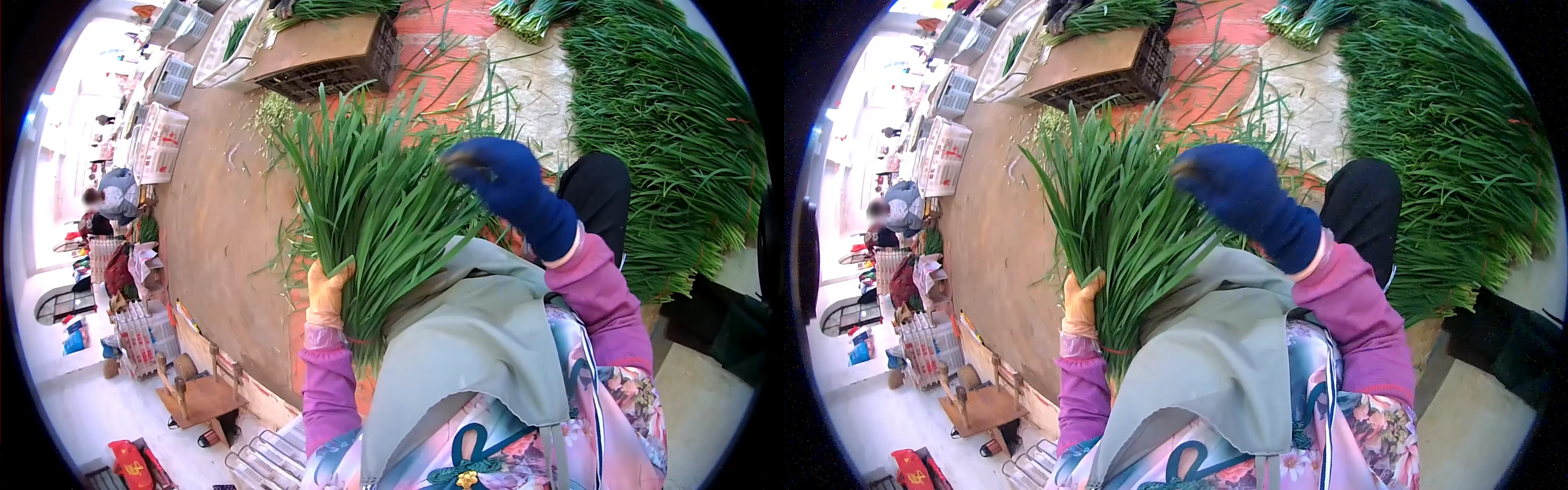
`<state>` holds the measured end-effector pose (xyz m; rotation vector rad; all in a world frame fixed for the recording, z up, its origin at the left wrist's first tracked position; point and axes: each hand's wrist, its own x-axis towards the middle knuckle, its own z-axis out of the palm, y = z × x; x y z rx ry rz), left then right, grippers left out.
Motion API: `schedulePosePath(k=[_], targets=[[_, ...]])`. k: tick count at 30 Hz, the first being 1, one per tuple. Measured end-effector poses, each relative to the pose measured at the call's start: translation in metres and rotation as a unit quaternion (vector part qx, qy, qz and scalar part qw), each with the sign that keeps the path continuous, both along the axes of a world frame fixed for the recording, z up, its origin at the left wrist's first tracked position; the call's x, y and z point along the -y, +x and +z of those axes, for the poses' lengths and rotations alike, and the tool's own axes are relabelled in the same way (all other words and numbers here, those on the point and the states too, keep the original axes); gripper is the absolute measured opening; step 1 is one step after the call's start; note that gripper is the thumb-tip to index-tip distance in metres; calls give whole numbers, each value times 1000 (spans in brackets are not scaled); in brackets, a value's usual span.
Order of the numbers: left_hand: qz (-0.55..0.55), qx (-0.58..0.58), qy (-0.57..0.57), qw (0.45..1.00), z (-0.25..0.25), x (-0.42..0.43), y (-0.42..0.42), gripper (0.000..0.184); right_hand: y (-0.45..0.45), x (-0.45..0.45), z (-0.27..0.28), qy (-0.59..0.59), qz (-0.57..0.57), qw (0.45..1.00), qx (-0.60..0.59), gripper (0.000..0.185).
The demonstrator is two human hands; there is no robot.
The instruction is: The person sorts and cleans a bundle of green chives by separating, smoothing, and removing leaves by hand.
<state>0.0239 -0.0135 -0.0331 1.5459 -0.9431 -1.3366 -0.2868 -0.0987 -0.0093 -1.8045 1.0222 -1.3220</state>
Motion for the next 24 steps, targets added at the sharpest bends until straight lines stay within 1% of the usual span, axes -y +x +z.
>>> schedulePosePath(k=[1,2,3,4,5,7,8,9,10,11,12,13,16,18,20,21,23,24], targets=[[2,0,2,1000,1,0,0,18,11,2,7,-179,14,978,-108,32],[1,2,7,1000,3,1,-1,17,25,-4,26,-243,36,947,-209,56],[0,3,11,1000,4,1,-1,17,39,-13,28,-211,80,934,-277,79],[3,3,12,1000,4,2,-1,17,51,-16,25,-211,83,934,-276,79],[13,-5,18,1000,3,1,0,17,63,-17,19,-252,84,908,-325,74],[40,-19,21,999,0,0,4,20,75,-24,5,-296,92,876,-368,69],[48,-18,21,998,-3,0,6,20,78,-28,-1,-250,167,869,-393,61],[105,-45,17,993,-5,-1,8,21,79,-33,-6,-202,242,853,-416,54],[164,-72,14,984,-7,-3,10,22,78,-40,-7,-205,251,851,-413,54],[179,-26,27,983,0,-3,7,22,75,-47,-6,-230,255,849,-401,50],[188,-26,26,982,-3,-4,11,22,74,-55,-4,-254,256,848,-389,46],[206,-35,32,977,-9,-4,16,24,72,-63,3,-231,279,863,-354,37],[232,-58,37,970,-18,-6,23,27,70,-82,4,-228,282,858,-364,39],[220,-50,37,974,-23,-8,26,28,69,-86,4,-236,294,852,-363,40],[227,-52,34,972,-25,-9,28,27,69,-88,5,-268,258,854,-364,39],[222,-63,39,972,-27,-9,30,27,69,-87,5,-270,260,853,-364,39],[210,-106,42,971,-26,-9,30,27,70,-84,5,-216,272,844,-409,39],[210,-107,41,971,-25,-11,27,27,71,-78,7,-217,272,844,-409,39]])
